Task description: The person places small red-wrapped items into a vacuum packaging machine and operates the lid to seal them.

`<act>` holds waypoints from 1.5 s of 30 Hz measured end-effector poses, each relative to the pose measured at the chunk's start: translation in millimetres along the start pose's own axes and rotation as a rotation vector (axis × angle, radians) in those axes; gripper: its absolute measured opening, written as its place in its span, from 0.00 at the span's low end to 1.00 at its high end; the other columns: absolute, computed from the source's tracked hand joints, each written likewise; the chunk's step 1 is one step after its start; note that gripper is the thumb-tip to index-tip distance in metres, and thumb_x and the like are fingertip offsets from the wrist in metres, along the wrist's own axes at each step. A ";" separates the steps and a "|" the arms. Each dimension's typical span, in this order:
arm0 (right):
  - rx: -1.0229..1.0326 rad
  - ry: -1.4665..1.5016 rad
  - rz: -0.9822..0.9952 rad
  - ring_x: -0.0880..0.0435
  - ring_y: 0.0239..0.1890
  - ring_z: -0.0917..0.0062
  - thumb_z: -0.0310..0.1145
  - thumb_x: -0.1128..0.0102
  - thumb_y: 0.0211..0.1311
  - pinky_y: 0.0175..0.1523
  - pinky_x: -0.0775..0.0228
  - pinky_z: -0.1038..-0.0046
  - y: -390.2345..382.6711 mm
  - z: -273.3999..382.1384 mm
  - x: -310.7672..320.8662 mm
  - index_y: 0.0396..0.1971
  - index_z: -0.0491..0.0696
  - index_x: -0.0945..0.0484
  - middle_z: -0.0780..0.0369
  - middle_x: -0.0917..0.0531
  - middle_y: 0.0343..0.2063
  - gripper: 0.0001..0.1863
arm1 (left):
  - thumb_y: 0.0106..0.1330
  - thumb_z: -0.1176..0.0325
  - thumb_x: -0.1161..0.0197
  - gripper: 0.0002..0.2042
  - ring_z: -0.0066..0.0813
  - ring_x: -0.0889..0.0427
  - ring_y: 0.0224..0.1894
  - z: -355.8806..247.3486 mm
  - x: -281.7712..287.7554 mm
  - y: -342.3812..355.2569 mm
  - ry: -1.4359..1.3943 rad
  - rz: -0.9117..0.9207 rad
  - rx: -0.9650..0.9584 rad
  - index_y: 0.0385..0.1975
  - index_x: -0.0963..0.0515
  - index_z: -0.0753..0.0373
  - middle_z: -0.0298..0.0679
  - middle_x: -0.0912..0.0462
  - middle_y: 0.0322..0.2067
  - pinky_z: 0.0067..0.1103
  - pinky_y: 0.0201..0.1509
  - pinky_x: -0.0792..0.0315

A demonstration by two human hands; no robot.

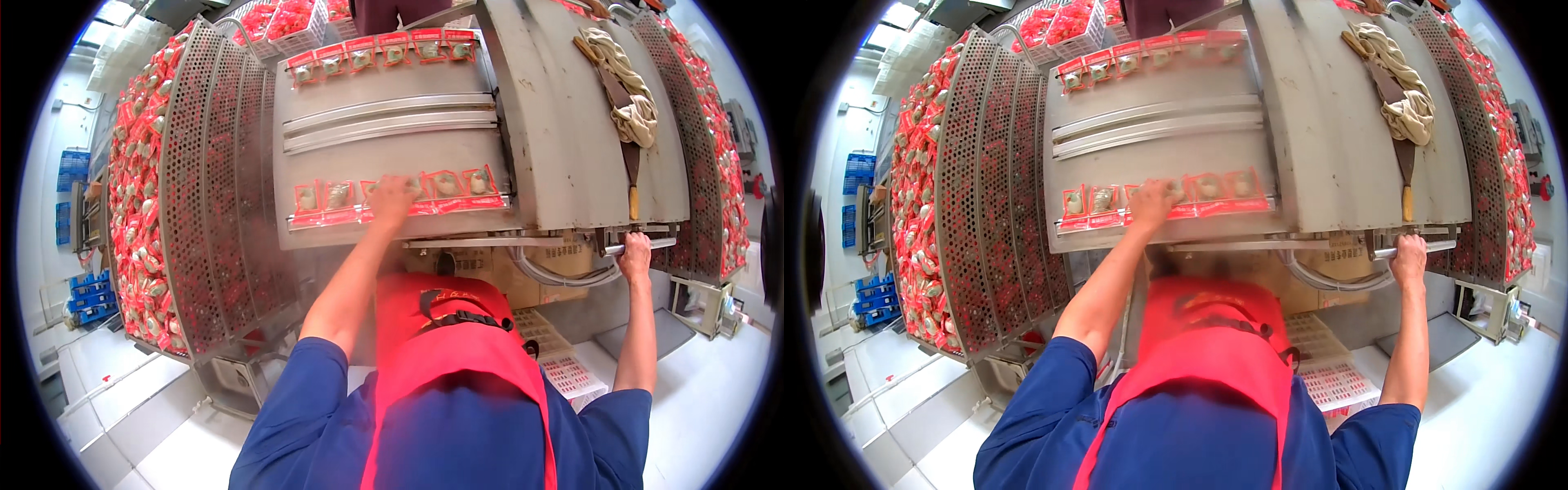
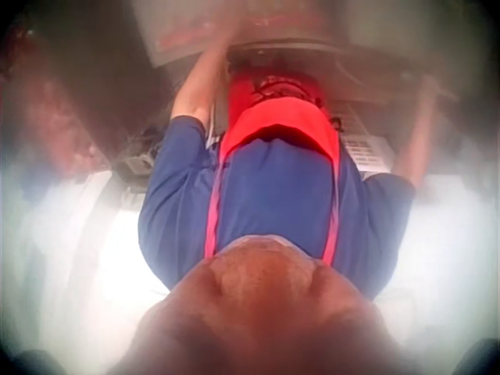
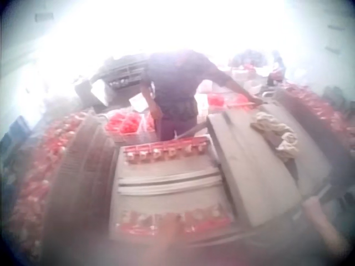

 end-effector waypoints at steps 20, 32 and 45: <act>0.159 0.125 -0.181 0.21 0.30 0.53 0.28 0.39 0.39 0.43 0.31 0.55 -20.0 83.8 135.0 0.14 0.45 0.27 0.51 0.22 0.20 0.06 | 0.61 0.56 0.32 0.17 0.36 0.12 0.39 24.0 -36.5 -220.6 -0.666 0.508 0.108 0.43 0.15 0.62 0.45 0.12 0.35 0.30 0.44 0.21; 0.578 0.276 -0.069 0.15 0.27 0.59 0.31 0.37 0.42 0.35 0.23 0.58 -37.0 320.2 267.6 0.19 0.49 0.23 0.58 0.17 0.21 0.05 | 0.64 0.74 0.33 0.07 0.32 0.17 0.48 -109.3 281.0 -215.8 -0.995 0.372 -0.489 0.39 0.17 0.68 0.43 0.17 0.43 0.25 0.51 0.23; 0.710 0.505 0.236 0.12 0.37 0.58 0.45 0.36 0.55 0.43 0.21 0.58 -33.2 579.5 163.8 0.30 0.46 0.16 0.54 0.13 0.30 0.16 | 0.54 0.55 0.27 0.28 0.49 0.17 0.43 5.8 156.0 -183.0 -0.074 0.319 -0.330 0.49 0.29 0.64 0.48 0.18 0.39 0.40 0.45 0.24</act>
Point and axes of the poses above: each hand's wrist, its own y-axis towards the middle knuckle, its own x-axis out of the back of the hand, z = x × y, the point moved 10 cm from there along y, towards the middle knuckle
